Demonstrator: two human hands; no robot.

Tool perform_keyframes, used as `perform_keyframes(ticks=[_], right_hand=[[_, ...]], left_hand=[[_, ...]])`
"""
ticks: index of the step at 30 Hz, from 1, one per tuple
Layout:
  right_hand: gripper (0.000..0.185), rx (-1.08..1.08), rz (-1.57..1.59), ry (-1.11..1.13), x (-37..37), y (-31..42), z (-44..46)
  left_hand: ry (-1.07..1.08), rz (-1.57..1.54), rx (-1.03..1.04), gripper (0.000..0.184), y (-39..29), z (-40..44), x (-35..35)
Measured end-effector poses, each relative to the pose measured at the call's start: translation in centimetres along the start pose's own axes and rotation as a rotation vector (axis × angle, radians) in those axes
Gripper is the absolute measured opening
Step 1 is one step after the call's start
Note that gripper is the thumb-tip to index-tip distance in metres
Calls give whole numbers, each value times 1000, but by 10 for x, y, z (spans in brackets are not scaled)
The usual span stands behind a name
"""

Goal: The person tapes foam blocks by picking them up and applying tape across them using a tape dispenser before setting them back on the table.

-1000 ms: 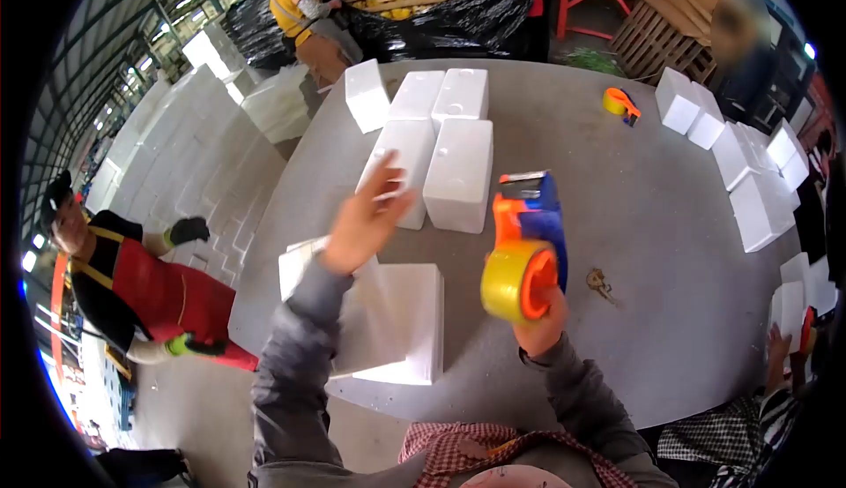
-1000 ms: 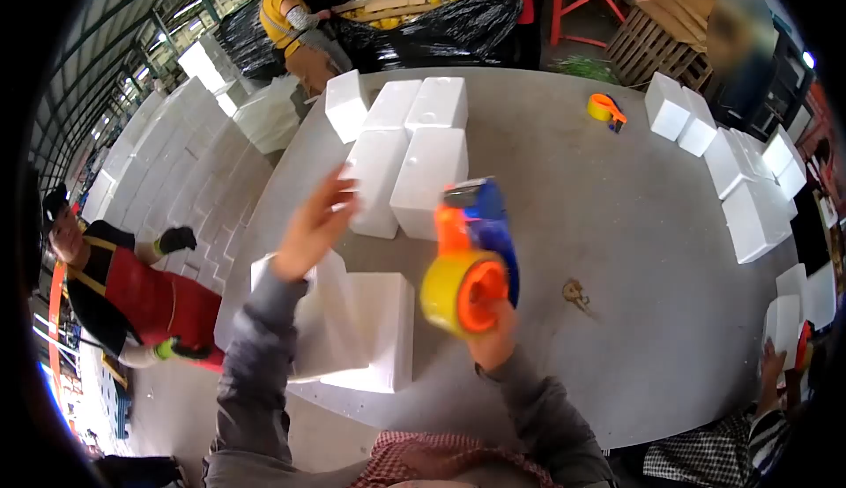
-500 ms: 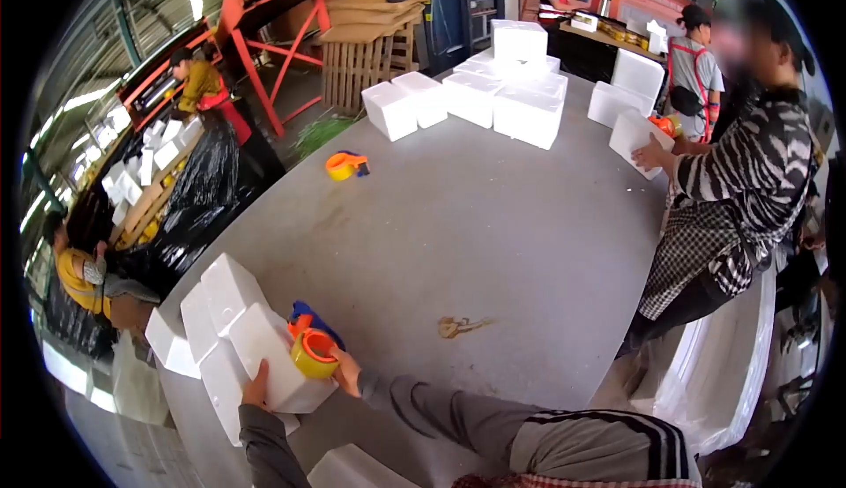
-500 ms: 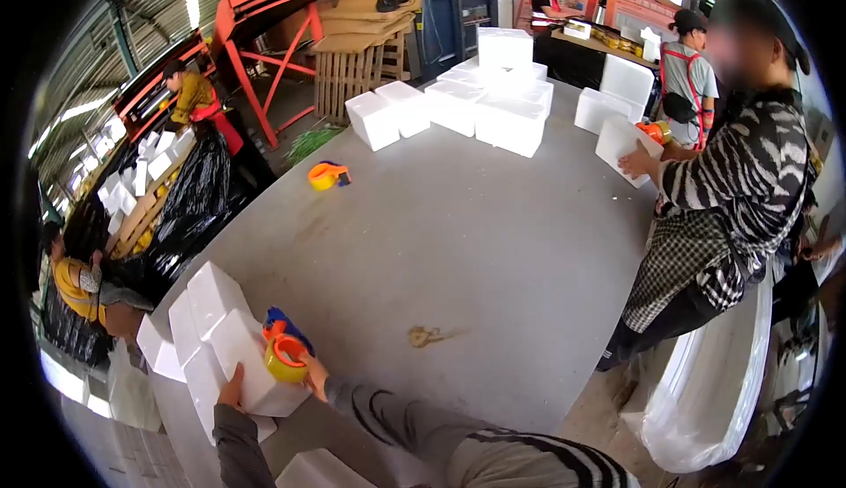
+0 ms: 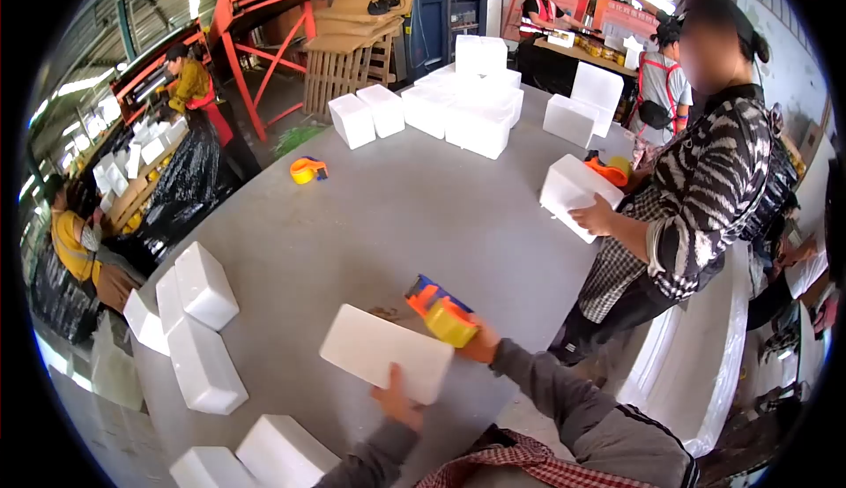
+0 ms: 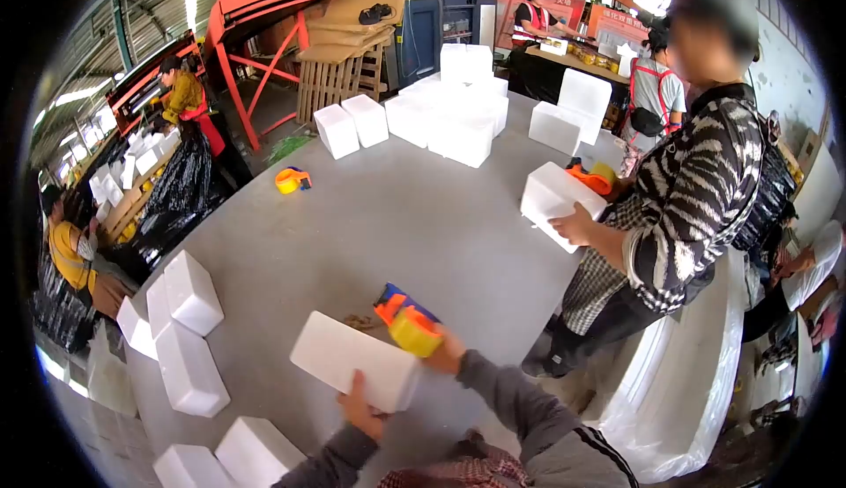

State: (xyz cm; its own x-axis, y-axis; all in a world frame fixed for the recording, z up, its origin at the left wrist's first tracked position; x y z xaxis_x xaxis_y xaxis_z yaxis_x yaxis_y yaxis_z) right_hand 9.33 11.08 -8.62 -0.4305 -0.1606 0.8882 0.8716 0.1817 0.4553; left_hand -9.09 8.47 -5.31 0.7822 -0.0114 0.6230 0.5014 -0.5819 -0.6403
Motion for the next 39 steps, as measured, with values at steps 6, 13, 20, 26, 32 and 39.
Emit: perform_keyframes(ticks=[6, 13, 20, 26, 32, 39], right_hand=[[56, 34, -197, -114, -25, 68, -74], [66, -334, -1412, -208, 163, 141, -123], [68, -355, -2116, -19, 231, 84, -138], [74, -262, -2263, 137, 254, 46, -124], [64, -3, -2348, 70, 263, 42, -116], [59, 244, -2336, 68, 240, 19, -114]], left_hand=[[103, 594, 110, 66, 51, -43, 32], [307, 159, 73, 28, -37, -81, 87], [639, -232, -263, 26, -26, -76, 127], [566, 425, 390, 9, -71, -46, 56], [208, 992, 564, 18, -143, 61, -74], [-98, 1425, 157, 38, -53, 78, -110]])
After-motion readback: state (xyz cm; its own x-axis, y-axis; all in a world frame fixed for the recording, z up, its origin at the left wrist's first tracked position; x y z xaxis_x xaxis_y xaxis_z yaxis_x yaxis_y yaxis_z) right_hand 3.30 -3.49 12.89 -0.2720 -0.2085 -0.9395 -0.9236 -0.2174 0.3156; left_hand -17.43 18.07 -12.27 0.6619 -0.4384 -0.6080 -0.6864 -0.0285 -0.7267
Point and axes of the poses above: each hand's wrist, its own z-axis towards the middle knuckle, its own x-axis out of the palm, y = z × x, the point moved 9 cm from there along z, towards the middle knuckle, and after that the axes turned 15 degrees about y, right-handed, at the moved point
